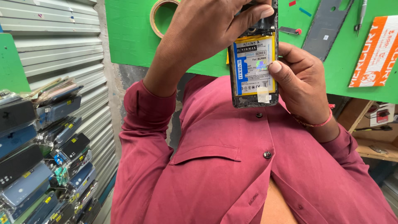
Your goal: The person uses a screwdriver to remove screws from the back of a disassembled smartphone, then lifts the back cover to expose the battery and internal components. The person continues to unscrew and adjust parts inside the phone while holding it in both hands.
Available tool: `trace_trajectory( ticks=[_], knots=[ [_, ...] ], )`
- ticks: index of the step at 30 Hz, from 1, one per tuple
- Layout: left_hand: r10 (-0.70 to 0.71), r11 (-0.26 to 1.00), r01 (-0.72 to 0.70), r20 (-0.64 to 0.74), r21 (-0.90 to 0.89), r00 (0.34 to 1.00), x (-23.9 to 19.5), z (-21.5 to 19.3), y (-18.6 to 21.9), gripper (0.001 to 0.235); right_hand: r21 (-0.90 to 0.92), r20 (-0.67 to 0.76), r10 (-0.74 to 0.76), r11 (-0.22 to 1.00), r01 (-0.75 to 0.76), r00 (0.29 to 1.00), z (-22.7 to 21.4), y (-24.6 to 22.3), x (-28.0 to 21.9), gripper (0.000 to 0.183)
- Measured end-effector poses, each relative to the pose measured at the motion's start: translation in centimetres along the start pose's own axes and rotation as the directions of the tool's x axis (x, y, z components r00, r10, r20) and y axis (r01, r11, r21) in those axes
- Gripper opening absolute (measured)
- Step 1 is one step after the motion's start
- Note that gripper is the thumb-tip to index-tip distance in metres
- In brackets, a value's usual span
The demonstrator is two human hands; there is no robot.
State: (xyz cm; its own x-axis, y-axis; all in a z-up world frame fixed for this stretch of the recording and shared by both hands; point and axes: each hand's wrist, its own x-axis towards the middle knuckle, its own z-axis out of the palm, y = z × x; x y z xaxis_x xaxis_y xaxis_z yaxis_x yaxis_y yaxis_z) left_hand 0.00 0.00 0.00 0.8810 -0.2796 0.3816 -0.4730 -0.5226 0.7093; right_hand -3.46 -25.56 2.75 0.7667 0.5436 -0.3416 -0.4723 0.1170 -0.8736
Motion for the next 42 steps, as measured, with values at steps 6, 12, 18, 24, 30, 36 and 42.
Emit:
trace_trajectory(
  ticks=[6,12,18,24,30,36,42],
  knots=[
    [-0.008,1.000,0.009,0.031,-0.025,0.999,0.2,-0.2,-0.1,0.026,0.000,-0.004,0.006,1.000,-0.006,1.000,0.1,0.1,0.0,0.051],
    [-0.002,1.000,0.002,0.028,-0.004,1.000,0.2,-0.2,-0.1,0.025,0.010,-0.004,0.008,1.000,-0.008,1.000,0.2,0.1,0.1,0.051],
    [0.006,1.000,-0.006,0.024,0.008,1.000,0.1,-0.3,-0.1,0.024,0.023,0.003,0.012,1.000,-0.012,1.000,0.2,0.1,0.1,0.050],
    [0.020,1.000,-0.020,0.007,0.002,1.000,-0.1,-0.4,0.0,0.024,0.022,-0.003,0.025,0.999,-0.025,1.000,0.4,0.1,0.1,0.049],
    [-0.100,0.993,0.098,-0.024,-0.063,0.995,-0.4,-0.2,0.1,0.024,-0.137,-0.009,-0.018,0.990,0.017,1.000,0.0,0.7,0.3,0.044],
    [-0.271,0.938,0.273,0.039,-0.216,0.962,-1.1,0.8,-0.6,0.038,-0.254,-0.022,-0.150,0.957,0.139,0.988,-0.5,1.8,0.7,0.042],
    [-0.213,0.813,0.189,0.021,-0.550,0.977,-2.3,2.4,-0.4,0.038,-0.274,-0.050,-0.151,0.953,0.132,0.987,-0.6,2.1,1.2,0.041]
  ],
)
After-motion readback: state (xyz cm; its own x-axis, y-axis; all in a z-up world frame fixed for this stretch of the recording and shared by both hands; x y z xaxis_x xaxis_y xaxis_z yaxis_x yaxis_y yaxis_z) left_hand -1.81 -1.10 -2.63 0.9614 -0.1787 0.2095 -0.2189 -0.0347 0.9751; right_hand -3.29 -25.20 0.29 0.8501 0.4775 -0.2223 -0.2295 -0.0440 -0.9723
